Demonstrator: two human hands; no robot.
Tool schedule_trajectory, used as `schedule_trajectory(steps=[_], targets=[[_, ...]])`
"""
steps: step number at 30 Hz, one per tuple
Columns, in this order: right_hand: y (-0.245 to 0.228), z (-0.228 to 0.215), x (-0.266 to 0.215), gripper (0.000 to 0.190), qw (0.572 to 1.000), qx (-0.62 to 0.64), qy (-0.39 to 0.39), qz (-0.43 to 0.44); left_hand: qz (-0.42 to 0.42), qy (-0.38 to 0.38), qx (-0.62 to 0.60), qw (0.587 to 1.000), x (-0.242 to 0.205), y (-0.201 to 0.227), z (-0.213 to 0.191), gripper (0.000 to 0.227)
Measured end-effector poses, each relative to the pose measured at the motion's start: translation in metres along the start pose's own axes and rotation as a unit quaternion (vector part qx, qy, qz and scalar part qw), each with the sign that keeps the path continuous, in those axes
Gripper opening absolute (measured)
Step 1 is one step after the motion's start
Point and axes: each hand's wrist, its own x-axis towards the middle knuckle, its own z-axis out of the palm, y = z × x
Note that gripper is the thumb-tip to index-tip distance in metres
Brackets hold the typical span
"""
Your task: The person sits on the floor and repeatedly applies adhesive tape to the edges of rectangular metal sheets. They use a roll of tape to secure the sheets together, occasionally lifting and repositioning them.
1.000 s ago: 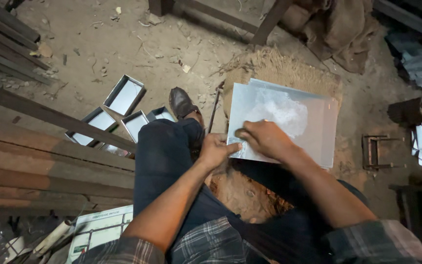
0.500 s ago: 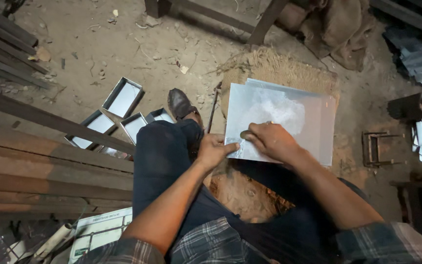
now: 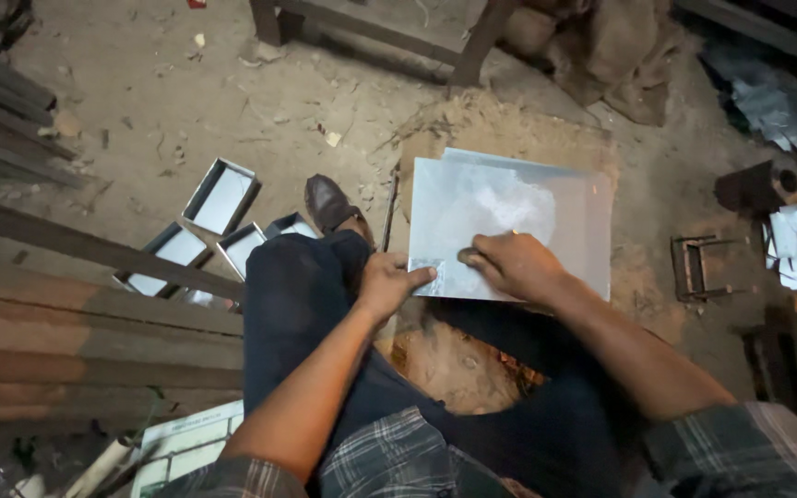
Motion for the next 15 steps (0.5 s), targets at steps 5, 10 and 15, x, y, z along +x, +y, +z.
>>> schedule_trajectory(steps=[5, 10, 15], targets=[[-0.001, 0.035, -0.060, 0.023, 0.957, 0.167, 0.146, 0.188, -0.016, -0.010, 0.125, 0.992, 0.007, 0.005, -0.004, 0.033], [-0.027, 0.086, -0.095, 0.022, 0.922, 0.254, 0.152, 0.249, 0.000, 0.014, 0.084, 0.996, 0.001, 0.002, -0.007, 0.029], [-0.018, 0.062, -0.105, 0.033, 0.912, 0.276, 0.277, -0.126, -0.192, 0.070, -0.074, 0.976, -0.024, 0.045, 0.005, 0.029]])
